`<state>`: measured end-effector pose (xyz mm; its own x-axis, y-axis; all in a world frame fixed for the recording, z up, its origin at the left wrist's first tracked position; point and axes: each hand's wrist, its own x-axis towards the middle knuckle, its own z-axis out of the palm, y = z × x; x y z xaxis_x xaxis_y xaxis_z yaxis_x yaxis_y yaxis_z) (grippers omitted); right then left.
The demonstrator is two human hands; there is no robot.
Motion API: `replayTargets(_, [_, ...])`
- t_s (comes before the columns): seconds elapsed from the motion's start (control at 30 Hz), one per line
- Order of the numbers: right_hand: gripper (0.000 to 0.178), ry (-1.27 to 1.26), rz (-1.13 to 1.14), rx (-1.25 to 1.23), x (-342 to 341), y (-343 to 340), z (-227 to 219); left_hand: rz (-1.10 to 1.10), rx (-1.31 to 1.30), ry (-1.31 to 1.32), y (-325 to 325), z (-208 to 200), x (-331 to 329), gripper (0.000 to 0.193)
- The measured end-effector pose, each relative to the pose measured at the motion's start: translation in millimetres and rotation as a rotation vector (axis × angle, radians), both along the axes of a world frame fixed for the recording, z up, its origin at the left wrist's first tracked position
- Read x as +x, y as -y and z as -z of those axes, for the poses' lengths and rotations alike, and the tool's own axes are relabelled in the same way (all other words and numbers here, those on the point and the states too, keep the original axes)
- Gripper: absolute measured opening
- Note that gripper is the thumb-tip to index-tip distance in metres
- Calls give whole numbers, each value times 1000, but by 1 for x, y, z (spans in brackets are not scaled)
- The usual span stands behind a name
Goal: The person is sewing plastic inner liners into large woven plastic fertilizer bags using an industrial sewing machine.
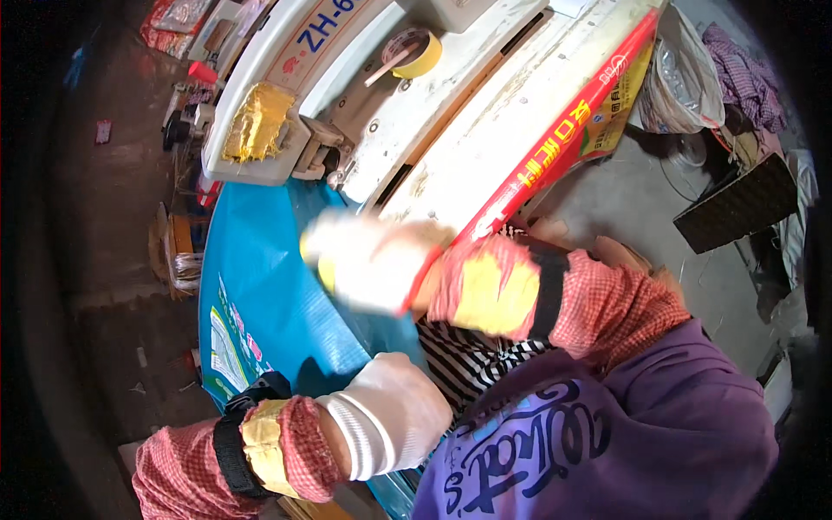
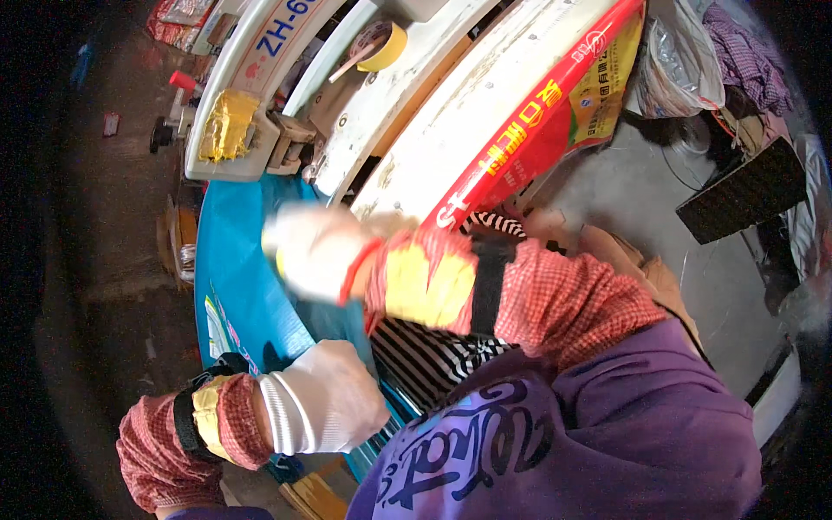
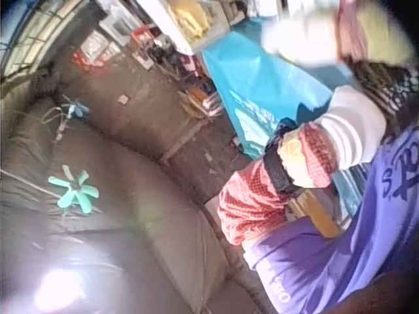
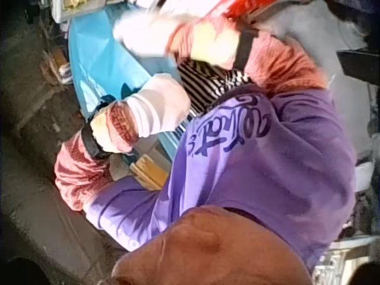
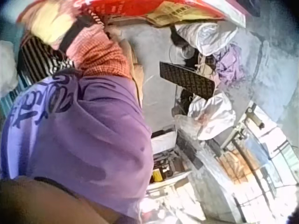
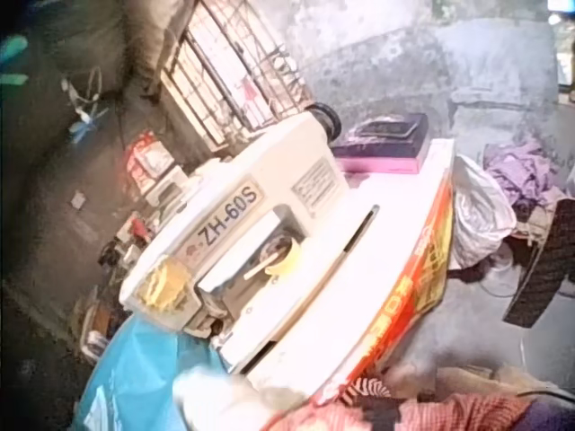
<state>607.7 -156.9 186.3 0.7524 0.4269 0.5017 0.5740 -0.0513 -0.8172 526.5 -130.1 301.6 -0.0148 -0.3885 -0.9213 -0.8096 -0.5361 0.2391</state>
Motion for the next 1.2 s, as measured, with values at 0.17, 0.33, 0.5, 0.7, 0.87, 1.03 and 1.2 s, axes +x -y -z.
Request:
replayTargets(0.17, [33, -293, -13, -819, 29, -15, 11, 83, -86, 56, 5, 10, 2, 11])
replayTargets(0.33, [16, -66, 623, -381, 42, -82, 72, 89, -84, 206, -8, 19, 33, 22])
replayTargets(0.5, [11, -147, 181, -805, 36, -87, 45, 19, 505, 290, -16, -50, 54, 24])
replayTargets(0.7, [26, 152, -2, -257, 83, -142, 113, 244, 277, -17, 18, -16, 14, 12])
replayTargets(0.87, [25, -18, -1181, 1358, 84, -187, 162, 111, 489, 223, 4, -27, 67, 29])
replayTargets(1.03, [18, 266, -1483, 1508, 102, -190, 162, 129, 895, 785, -14, -111, 129, 31])
replayTargets(1.2, [17, -62, -1676, 1623, 95, -188, 154, -370, 353, 519, -23, -35, 13, 23])
